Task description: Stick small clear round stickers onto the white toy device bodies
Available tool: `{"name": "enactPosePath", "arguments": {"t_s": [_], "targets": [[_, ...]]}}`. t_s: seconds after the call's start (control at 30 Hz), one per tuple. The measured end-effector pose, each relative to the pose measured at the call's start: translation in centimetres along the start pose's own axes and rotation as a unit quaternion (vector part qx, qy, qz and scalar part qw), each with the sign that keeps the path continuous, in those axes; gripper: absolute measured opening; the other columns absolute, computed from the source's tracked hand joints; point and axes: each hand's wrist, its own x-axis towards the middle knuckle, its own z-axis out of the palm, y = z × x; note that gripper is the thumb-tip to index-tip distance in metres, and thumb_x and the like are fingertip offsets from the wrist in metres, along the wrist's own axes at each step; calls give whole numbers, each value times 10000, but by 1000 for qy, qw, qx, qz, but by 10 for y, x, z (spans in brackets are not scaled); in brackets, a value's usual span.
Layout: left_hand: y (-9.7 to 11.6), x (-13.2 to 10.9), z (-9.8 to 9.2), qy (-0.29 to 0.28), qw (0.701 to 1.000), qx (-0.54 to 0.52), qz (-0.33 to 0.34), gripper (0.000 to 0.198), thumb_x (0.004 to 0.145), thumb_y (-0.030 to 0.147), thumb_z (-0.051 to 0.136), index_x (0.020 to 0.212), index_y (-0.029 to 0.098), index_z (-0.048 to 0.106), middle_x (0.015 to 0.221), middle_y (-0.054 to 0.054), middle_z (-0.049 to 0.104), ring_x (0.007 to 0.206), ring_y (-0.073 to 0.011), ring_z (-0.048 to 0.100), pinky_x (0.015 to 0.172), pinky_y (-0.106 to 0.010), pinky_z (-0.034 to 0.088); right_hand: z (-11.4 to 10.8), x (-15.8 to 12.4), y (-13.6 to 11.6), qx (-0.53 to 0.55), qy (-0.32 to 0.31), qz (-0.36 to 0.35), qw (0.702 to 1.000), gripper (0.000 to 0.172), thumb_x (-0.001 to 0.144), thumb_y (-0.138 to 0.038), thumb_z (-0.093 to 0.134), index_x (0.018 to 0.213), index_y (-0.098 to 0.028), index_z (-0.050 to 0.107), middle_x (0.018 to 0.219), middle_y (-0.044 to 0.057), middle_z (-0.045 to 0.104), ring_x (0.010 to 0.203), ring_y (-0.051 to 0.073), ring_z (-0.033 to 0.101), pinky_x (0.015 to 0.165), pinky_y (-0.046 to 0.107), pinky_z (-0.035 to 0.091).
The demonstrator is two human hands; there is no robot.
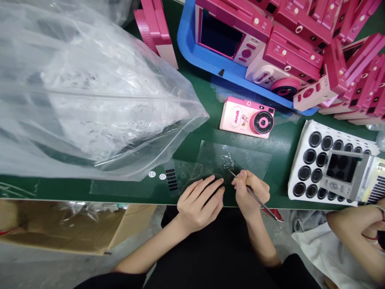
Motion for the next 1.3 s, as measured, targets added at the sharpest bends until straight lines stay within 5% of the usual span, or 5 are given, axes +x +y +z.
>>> {"name": "enactPosePath", "arguments": {"t_s": [1.3], "targets": [[0, 0, 1, 7, 1000, -7, 1, 121, 822, 98, 660, 905, 167, 716, 960, -29, 795, 926, -207, 745, 828, -304, 527, -1, -1, 1, 4, -7, -14, 1000, 443, 921, -127, 537, 531, -214, 344, 420, -73, 447, 378, 60, 484, 409, 187, 409]]}}
